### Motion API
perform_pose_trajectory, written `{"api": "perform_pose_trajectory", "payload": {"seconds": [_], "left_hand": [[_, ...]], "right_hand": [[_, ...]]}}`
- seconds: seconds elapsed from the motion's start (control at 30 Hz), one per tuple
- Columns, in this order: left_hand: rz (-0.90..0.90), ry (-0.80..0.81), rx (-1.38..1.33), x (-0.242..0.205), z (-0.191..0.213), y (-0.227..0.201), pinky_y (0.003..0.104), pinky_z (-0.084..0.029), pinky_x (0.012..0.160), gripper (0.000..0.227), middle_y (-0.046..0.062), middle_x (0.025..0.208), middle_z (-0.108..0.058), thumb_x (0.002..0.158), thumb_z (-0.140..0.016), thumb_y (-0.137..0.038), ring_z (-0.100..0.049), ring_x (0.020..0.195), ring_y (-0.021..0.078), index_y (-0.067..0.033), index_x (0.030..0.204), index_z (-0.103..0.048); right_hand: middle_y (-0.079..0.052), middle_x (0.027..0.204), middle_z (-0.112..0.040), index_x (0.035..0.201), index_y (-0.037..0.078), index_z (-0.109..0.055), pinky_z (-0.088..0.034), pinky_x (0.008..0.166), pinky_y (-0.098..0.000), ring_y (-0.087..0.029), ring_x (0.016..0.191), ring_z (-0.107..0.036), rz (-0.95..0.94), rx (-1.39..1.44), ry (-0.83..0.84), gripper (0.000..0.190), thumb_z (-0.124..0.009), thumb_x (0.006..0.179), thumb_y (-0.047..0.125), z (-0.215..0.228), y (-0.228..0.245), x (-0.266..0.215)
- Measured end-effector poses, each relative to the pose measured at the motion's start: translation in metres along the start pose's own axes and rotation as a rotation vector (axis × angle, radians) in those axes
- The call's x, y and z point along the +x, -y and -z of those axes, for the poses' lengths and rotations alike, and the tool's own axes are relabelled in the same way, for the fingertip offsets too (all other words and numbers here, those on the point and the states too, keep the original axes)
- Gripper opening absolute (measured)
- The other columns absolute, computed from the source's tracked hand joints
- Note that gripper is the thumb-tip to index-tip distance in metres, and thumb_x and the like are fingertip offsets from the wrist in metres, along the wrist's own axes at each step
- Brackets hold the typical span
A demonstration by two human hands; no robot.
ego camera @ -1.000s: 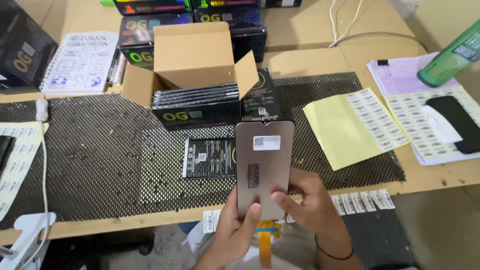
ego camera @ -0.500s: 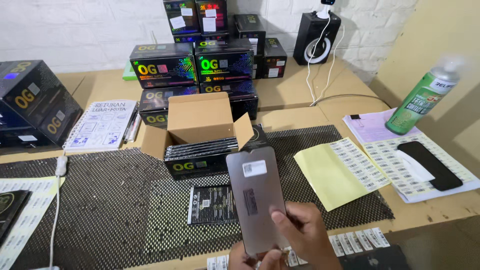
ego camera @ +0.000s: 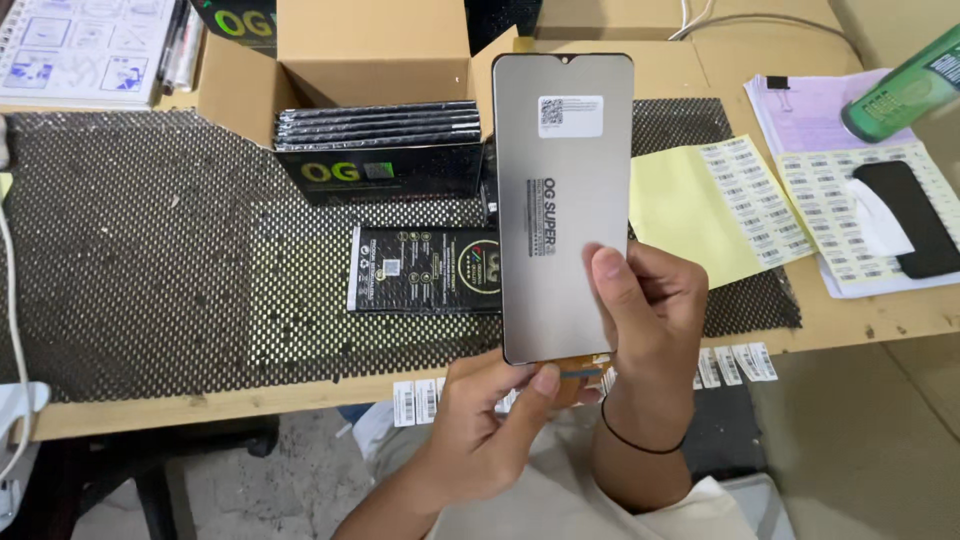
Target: The person picks up a smartphone screen assembly, removes a protective plastic film from the back, and applies a small white sticker to the assembly before placing it back into a cardboard box.
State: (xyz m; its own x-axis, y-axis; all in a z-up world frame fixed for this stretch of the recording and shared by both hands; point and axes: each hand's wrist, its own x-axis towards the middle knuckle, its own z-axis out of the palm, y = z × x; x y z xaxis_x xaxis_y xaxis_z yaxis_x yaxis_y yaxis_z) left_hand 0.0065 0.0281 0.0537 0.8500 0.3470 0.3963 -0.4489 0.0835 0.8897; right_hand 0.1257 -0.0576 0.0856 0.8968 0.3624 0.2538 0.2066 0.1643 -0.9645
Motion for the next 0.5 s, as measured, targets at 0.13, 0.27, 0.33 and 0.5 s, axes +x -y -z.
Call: {"api": "perform_pose_trajectory", "payload": {"seconds": [0.13, 0.27, 0.33, 0.5], "left_hand": [[0.027, 0.05, 0.199, -0.009, 0.009, 0.006, 0.031, -0.034, 0.056, 0.035, 0.001, 0.067, -0.048, 0.108, -0.042, -0.016, -0.045, 0.058, 0.015, -0.0066, 0.075, -0.049], [-0.044, 0.027, 0.261, -0.011, 0.009, 0.017, 0.032, -0.026, 0.053, 0.036, 0.0, 0.065, -0.034, 0.108, -0.042, -0.018, -0.033, 0.056, 0.0153, -0.0073, 0.074, -0.041], [-0.039, 0.005, 0.252, -0.006, 0.006, 0.012, 0.03, -0.03, 0.054, 0.033, -0.001, 0.065, -0.044, 0.107, -0.046, -0.017, -0.038, 0.056, 0.0133, -0.0071, 0.075, -0.051], [-0.038, -0.072, 0.157, -0.002, 0.0, 0.011, 0.025, -0.047, 0.063, 0.018, 0.0, 0.08, -0.069, 0.102, -0.061, -0.013, -0.06, 0.068, 0.01, -0.0035, 0.093, -0.073]], "right_hand": [[0.007, 0.067, -0.01, 0.065, 0.016, -0.017, -0.031, 0.06, -0.016, -0.006, 0.063, -0.013, 0.005, -0.006, -0.058, 0.056, -0.063, 0.097, 0.017, -0.003, -0.006, -0.005], [0.008, 0.066, -0.012, 0.065, 0.016, -0.018, -0.018, 0.053, -0.0191, -0.005, 0.06, -0.014, -0.002, -0.008, -0.074, 0.054, -0.062, 0.096, 0.021, -0.01, 0.001, -0.007], [0.008, 0.066, -0.011, 0.066, 0.017, -0.018, -0.017, 0.053, -0.0206, -0.006, 0.06, -0.014, -0.026, 0.007, -0.09, 0.054, -0.062, 0.095, 0.02, -0.016, 0.007, -0.011], [0.008, 0.066, -0.009, 0.067, 0.018, -0.015, -0.02, 0.052, -0.0188, -0.006, 0.06, -0.012, -0.045, -0.039, -0.105, 0.056, -0.064, 0.095, 0.021, -0.013, 0.003, -0.012]]}}
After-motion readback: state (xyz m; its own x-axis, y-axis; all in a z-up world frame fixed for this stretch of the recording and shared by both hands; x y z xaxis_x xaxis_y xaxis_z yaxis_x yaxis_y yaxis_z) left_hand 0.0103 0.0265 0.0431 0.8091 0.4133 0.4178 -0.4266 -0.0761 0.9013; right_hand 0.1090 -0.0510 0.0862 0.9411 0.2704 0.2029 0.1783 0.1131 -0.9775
